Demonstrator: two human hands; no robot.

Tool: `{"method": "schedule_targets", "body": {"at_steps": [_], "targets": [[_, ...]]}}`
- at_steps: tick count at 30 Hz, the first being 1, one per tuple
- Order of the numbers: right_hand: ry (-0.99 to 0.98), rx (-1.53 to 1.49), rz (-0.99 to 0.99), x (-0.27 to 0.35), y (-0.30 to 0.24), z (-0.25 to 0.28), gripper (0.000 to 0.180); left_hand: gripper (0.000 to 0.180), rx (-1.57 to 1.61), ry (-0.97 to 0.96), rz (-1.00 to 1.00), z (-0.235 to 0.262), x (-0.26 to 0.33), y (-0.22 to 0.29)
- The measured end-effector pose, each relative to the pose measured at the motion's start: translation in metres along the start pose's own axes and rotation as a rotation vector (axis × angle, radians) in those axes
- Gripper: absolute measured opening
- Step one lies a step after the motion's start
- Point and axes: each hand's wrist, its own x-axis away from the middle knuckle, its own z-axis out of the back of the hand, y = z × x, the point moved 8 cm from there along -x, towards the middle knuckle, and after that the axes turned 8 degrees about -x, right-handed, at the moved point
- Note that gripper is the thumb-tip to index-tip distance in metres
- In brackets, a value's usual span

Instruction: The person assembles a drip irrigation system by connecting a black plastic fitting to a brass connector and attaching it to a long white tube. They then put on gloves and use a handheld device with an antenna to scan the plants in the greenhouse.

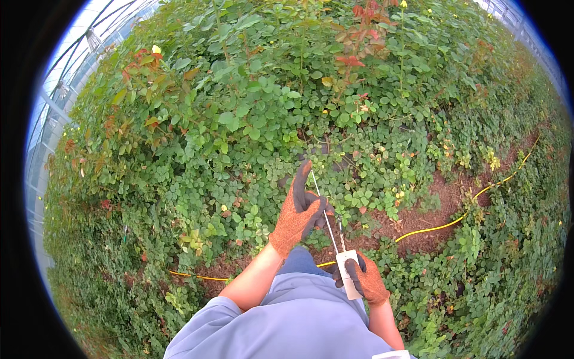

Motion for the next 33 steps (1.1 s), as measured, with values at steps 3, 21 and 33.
{"method": "schedule_targets", "body": {"at_steps": [3,21,33], "targets": [[-0.043,0.075,0.015,-0.027,0.005,-0.019,0.035,0.066,0.020,-0.041,0.087,0.035,0.003,-0.016],[-0.150,0.162,-0.023,-0.182,-0.015,-0.219,0.049,0.053,-0.283,0.245,0.057,0.236,0.056,-0.060],[-0.519,-0.214,0.023,-0.243,-0.058,-0.250,0.052,0.026,-0.160,0.231,0.309,0.319,0.130,-0.095]]}}
